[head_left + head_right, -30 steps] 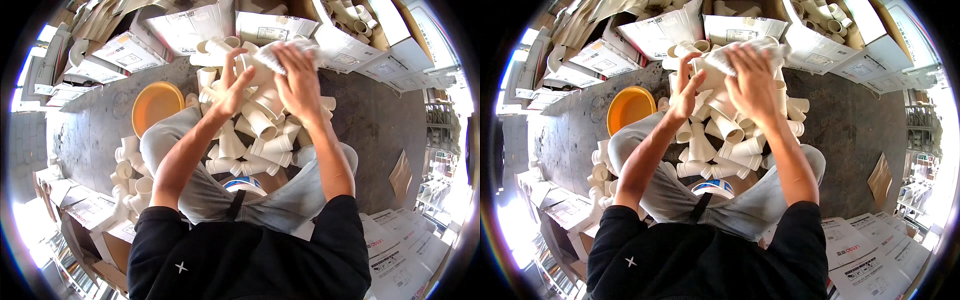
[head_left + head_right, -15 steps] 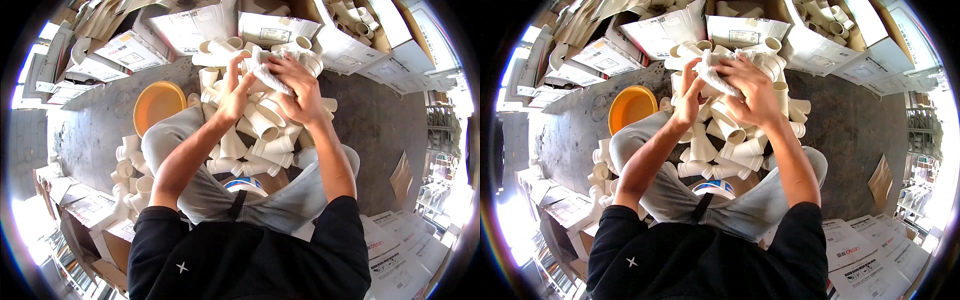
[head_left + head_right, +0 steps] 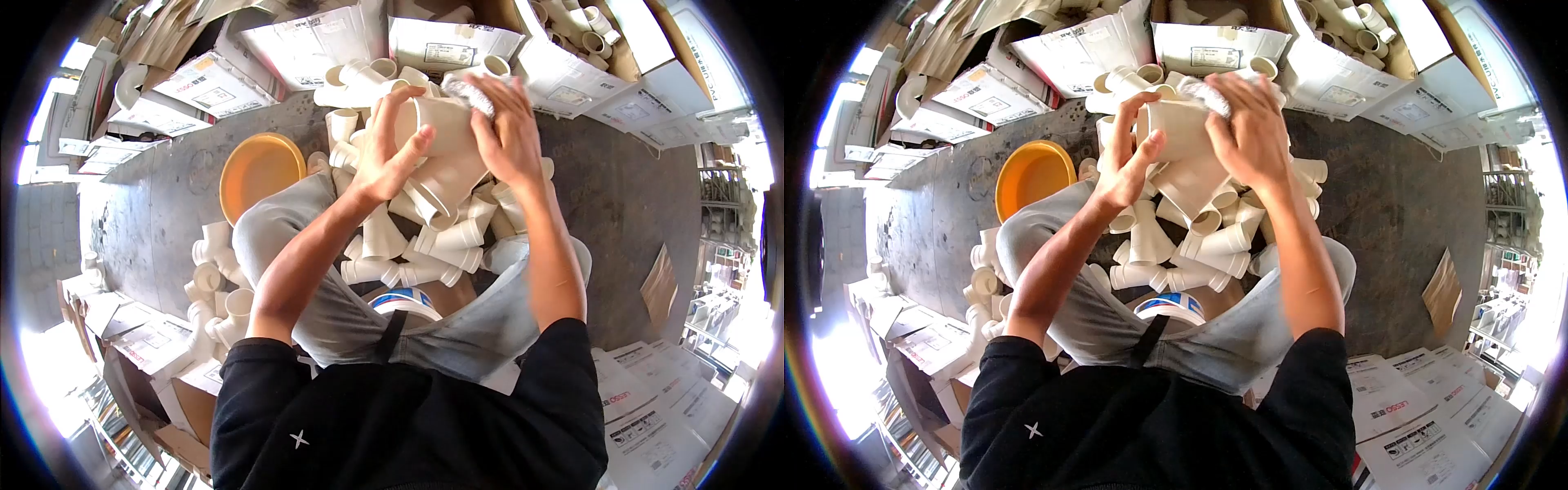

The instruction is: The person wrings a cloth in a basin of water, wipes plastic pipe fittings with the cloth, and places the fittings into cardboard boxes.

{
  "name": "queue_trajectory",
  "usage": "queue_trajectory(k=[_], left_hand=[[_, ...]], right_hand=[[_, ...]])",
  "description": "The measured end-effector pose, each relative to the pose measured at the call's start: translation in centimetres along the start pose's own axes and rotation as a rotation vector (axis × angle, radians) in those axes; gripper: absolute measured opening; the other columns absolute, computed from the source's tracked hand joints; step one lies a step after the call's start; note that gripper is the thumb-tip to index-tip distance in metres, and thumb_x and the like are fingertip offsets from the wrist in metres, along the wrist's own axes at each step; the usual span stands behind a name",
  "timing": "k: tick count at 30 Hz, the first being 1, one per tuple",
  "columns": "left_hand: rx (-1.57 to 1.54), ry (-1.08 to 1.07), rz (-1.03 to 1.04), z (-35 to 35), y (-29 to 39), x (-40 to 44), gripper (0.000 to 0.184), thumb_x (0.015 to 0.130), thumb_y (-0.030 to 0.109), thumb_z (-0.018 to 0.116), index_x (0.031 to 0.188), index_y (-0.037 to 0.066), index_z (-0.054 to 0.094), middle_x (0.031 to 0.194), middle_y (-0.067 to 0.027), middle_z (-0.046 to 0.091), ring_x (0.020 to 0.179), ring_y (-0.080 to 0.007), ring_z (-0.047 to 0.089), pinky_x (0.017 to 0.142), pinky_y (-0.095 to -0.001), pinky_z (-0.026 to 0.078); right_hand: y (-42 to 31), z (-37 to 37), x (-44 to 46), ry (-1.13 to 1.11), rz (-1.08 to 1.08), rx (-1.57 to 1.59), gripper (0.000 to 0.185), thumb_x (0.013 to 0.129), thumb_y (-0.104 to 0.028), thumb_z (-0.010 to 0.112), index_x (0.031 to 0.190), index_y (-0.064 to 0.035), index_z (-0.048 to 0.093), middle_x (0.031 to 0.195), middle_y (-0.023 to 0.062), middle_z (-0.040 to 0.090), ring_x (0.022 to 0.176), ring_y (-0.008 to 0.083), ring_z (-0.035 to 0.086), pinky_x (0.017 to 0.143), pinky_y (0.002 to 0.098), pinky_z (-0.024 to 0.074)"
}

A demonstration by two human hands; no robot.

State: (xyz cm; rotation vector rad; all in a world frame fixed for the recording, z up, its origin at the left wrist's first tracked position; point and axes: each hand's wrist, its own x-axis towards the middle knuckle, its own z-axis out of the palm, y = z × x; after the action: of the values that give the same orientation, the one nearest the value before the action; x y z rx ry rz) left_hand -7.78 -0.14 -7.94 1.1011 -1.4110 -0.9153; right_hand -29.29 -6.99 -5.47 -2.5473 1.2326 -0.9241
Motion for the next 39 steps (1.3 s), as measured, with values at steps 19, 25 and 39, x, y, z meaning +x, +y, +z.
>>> queue_trajectory(k=[19, 25, 39], left_hand=[[-0.319, 0.313, -0.14, -0.9, -3.6, 1.6, 0.034, 0.108, 0.025, 0.042, 0.137, 0.006, 0.044, 0.121, -0.0116, 0.055, 0.113, -0.0206, 0.06, 0.094, -0.0357, 0.055], [-0.195, 0.29, -0.03, -0.5, -3.7, 1.1, 0.039, 0.105, 0.024, 0.043, 0.138, 0.004, 0.045, 0.118, -0.0128, 0.053, 0.106, -0.0202, 0.056, 0.09, -0.0343, 0.05], [-0.142, 0.411, -0.153, -0.5, -5.4, 1.5, 0.041, 0.106, 0.032, 0.047, 0.139, 0.007, 0.046, 0.112, -0.0105, 0.056, 0.096, -0.0177, 0.055, 0.087, -0.0319, 0.048]], right_hand=[[-4.9, 1.1, -1.9, -0.141, -0.354, 0.372, 0.052, 0.081, -0.031, 0.053, 0.124, -0.0083, 0.073, 0.139, 0.0097, 0.066, 0.137, 0.0329, 0.054, 0.124, 0.0558, 0.0297], [-2.7, 1.7, -1.8, -0.031, -0.366, 0.161, 0.057, 0.093, -0.04, 0.051, 0.142, -0.0151, 0.062, 0.149, 0.008, 0.058, 0.144, 0.0302, 0.048, 0.126, 0.0559, 0.026], [-2.3, 2.5, -2.1, -0.119, -0.159, 0.306, 0.059, 0.095, -0.034, 0.044, 0.151, -0.016, 0.054, 0.159, 0.0073, 0.049, 0.154, 0.0319, 0.032, 0.129, 0.0569, 0.0115]])
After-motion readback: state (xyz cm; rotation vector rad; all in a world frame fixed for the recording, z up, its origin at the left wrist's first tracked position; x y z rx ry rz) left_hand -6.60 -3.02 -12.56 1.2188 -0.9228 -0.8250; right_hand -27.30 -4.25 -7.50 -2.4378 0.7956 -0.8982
